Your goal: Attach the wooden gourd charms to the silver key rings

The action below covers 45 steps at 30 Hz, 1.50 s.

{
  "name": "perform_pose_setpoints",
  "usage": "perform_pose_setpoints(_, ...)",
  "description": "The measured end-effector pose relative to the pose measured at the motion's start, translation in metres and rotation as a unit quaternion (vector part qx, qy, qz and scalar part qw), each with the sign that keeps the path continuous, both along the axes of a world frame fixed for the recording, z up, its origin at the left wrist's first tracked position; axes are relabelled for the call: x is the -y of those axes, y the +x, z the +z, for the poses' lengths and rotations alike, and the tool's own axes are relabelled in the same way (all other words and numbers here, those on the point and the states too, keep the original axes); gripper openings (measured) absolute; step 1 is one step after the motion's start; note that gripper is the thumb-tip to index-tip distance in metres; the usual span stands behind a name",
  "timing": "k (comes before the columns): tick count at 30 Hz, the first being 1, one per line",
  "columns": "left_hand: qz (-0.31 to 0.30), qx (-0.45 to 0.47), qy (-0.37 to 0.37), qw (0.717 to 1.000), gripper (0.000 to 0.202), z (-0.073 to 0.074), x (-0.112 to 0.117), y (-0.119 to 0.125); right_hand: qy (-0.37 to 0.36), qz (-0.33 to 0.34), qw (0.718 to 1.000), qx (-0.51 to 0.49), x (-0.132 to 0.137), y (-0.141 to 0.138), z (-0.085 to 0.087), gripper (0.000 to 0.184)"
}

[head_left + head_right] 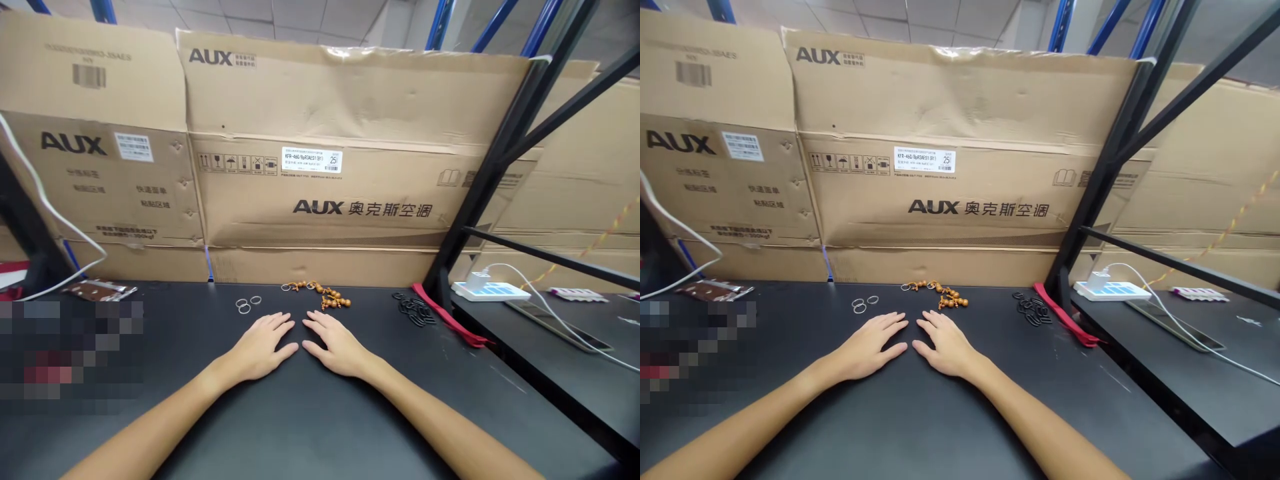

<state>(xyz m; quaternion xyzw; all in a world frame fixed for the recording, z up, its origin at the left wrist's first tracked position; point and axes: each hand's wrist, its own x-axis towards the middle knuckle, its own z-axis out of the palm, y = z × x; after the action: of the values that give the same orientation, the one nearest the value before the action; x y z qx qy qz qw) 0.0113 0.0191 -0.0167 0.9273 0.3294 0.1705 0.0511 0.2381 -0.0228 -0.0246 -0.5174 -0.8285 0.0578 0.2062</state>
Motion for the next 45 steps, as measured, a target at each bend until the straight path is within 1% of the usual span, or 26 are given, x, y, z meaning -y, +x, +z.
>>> perform_pose_setpoints(9,0.001,-0.009,0.005,1.000,0.055,-0.002,-0.002,0.000,-0.009,-0.004,1.000,0.000,0.001,-0.001,0.003,0.052)
perform_pose_setpoints(14,0.008,-0.013,-0.010,1.000,0.056,0.000,0.000,0.001,-0.023,-0.007,1.000,0.013,0.002,-0.002,0.007,0.056)
perform_pose_setpoints(18,0.011,-0.026,-0.009,1.000,0.057,0.001,0.000,0.000,-0.024,-0.008,1.000,0.011,0.001,-0.002,0.006,0.056)
perform_pose_setpoints(25,0.016,-0.016,0.001,1.000,0.055,-0.001,0.000,0.001,-0.022,-0.005,1.000,0.007,0.000,-0.001,0.002,0.055)
perform_pose_setpoints(29,0.054,0.001,0.027,0.998,0.055,-0.004,-0.004,0.001,-0.025,-0.005,1.000,0.010,0.000,-0.001,0.003,0.056)
perform_pose_setpoints(31,0.091,0.011,0.042,0.995,0.055,-0.006,-0.011,0.000,-0.028,-0.005,1.000,0.009,0.000,-0.001,0.004,0.056)
perform_pose_setpoints(35,0.192,0.021,0.087,0.977,0.057,-0.010,-0.028,-0.005,-0.033,-0.005,0.999,0.008,0.000,-0.001,0.005,0.056)
perform_pose_setpoints(37,0.218,0.014,0.095,0.971,0.058,-0.012,-0.034,-0.008,-0.034,-0.006,0.999,0.008,0.000,-0.001,0.004,0.056)
perform_pose_setpoints(40,0.203,0.005,0.095,0.975,0.055,-0.013,-0.036,-0.010,-0.030,-0.006,1.000,0.007,0.000,-0.001,0.003,0.055)
perform_pose_setpoints(43,0.156,0.001,0.107,0.982,0.046,-0.011,-0.033,-0.009,-0.006,-0.007,1.000,0.002,0.001,0.000,0.001,0.053)
perform_pose_setpoints(45,0.118,0.000,0.114,0.987,0.039,-0.009,-0.029,-0.007,0.024,-0.018,1.000,0.006,-0.002,0.002,0.000,0.050)
